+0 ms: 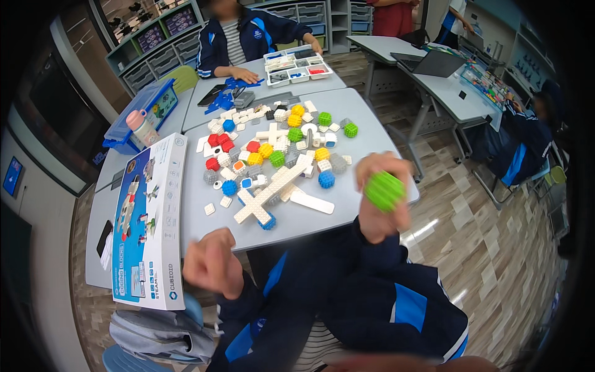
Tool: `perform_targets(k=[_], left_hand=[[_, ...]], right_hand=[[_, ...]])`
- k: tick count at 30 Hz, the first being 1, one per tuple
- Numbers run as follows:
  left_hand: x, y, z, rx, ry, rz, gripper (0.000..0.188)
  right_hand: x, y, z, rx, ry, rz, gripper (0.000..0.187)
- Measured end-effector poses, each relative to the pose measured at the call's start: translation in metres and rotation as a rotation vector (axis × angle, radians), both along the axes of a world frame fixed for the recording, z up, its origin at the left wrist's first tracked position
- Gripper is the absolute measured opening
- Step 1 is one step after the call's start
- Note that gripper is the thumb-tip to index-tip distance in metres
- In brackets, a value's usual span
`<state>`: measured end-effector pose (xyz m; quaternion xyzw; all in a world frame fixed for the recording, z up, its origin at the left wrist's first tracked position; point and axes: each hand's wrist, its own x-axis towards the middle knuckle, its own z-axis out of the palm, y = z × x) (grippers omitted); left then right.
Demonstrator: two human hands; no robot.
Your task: The person assembles colorful interlocking plastic blocks on a table, picking up pieces and connecting them into a growing structure. They repeatedly select, align, and snap pieces together, occasionally repositioning the partially built assembly.
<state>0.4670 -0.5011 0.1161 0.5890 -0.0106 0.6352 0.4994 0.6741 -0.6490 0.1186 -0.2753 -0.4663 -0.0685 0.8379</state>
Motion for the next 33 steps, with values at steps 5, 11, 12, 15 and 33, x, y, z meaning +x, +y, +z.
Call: perform_targets(k=[5, 11, 12, 15, 33], left_hand=[[0.056, 0.020, 0.115, 0.184, -0.122, -0.418, 0.048], [0.030, -0.043, 0.115, 0.739, -0.566, -0.537, 0.029], [0.034, -0.049, 0.113, 0.716, -0.517, -0.532, 0.021], [0.057, -0.057, 0.117, 0.420, -0.136, -0.329, 0.014], [0.055, -0.125, 0.112, 0.127, -0.577, -0.847, 0.072]], right_hand=[[0.024, -0.010, 0.109, 0.265, -0.051, -0.023, 0.070], [0.009, -0.038, 0.106, 0.462, -0.341, -0.219, 0.058], [0.007, -0.039, 0.102, 0.463, -0.348, -0.266, 0.059], [0.005, -0.040, 0.095, 0.343, -0.277, -0.223, 0.067], [-0.109, -0.030, 0.063, 0.467, 0.023, 0.389, 0.064]])
